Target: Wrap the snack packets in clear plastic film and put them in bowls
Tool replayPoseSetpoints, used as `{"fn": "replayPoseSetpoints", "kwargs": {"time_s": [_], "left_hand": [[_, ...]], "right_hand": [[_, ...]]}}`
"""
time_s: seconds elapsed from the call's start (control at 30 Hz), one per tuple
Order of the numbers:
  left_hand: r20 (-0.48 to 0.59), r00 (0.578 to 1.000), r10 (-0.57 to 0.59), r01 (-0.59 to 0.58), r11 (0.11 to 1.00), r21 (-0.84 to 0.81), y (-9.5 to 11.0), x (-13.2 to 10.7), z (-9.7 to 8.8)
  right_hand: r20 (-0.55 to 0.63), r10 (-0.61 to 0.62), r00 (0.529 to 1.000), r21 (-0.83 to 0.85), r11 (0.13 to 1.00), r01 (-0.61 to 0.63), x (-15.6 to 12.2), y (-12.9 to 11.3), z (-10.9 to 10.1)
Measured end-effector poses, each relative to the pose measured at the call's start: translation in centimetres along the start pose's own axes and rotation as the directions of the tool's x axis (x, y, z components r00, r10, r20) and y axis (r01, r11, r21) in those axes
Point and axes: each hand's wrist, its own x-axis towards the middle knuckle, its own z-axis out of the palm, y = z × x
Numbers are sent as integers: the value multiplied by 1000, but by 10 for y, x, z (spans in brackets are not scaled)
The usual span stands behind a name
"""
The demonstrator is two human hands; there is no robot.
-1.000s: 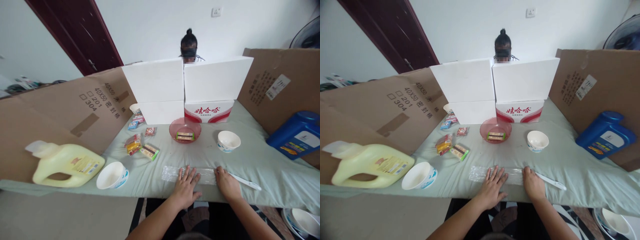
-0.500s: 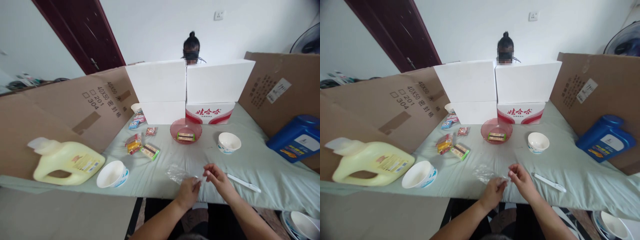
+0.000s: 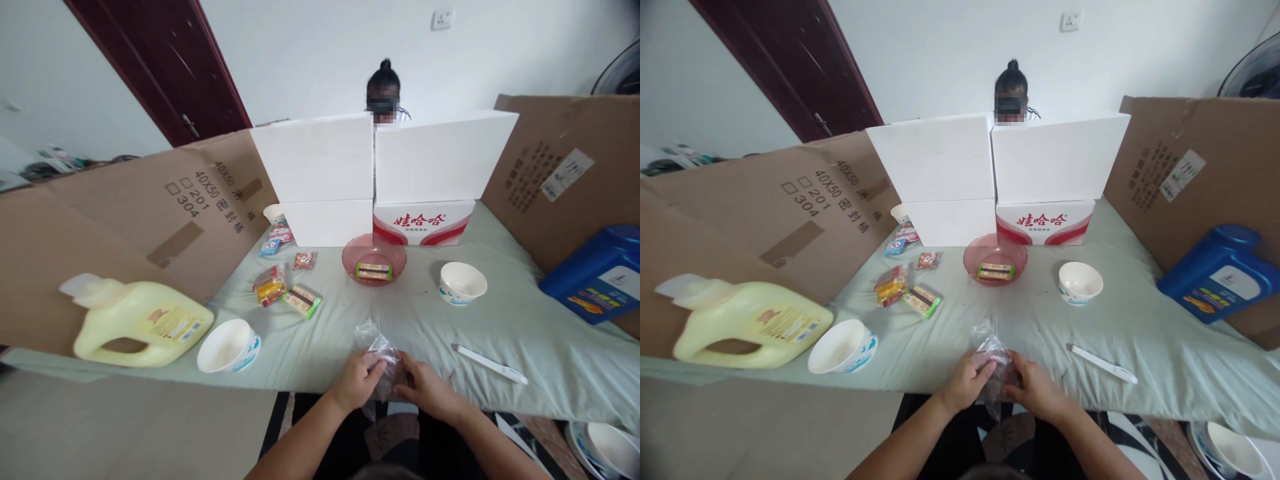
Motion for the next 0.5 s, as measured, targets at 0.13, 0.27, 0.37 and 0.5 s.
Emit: {"fn": "replayPoseSetpoints", "kwargs": {"time_s": [0.13, 0.27, 0.37, 0.5], "left_hand": [[-199, 980, -7, 69, 950, 306, -20, 14, -3], [-315, 945, -93, 210, 907, 364, -38, 20, 1], [-387, 908, -161, 290, 907, 304, -46, 20, 3], [-436, 877, -203, 329, 915, 236, -49, 21, 1]], "right_hand": [[-67, -13, 998, -43, 999, 10, 15, -3, 5], [-94, 51, 994, -207, 976, -70, 23, -10, 9], [-106, 101, 989, -276, 953, -127, 25, -14, 10], [-120, 119, 986, -325, 933, -152, 26, -15, 12]]}}
